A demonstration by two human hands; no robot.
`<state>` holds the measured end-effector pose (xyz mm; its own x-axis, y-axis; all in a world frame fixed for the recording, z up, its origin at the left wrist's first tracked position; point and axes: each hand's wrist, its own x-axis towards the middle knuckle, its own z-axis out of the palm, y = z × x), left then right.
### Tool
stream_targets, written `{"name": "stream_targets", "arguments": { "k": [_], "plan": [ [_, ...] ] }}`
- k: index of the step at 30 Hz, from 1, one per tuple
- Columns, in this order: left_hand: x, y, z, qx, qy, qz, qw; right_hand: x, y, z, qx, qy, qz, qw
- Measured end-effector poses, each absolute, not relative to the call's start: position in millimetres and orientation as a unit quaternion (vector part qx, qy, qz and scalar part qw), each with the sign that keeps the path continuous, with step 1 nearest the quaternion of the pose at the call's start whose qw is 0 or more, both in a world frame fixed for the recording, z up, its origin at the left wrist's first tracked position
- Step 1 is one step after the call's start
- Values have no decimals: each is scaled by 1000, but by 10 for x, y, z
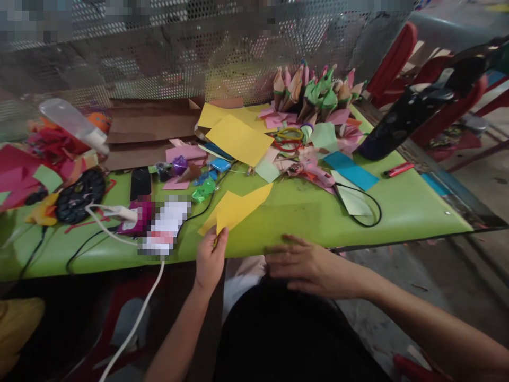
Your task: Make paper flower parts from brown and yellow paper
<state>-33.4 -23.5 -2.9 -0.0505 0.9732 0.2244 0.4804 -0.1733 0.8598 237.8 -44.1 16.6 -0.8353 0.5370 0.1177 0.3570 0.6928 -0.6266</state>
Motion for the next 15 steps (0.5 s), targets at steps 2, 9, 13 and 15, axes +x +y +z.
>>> {"name": "stream_targets", "arguments": {
  "k": [2, 9, 13, 15],
  "plan": [
    [-312, -235, -31, 650, 568, 430, 264, 2432, -483, 264, -223, -876, 387, 180],
    [-233, -294, -6, 785, 484, 339, 186, 2558, -160, 134, -503, -760, 215, 351],
    [-227, -359, -3, 826, 466, 287, 137, 2537, -57, -39, -467, -812, 178, 303],
    [-218, -383, 10, 833, 473, 268, 101, 2539, -43, -81, -456, -813, 195, 304]
  ]
}}
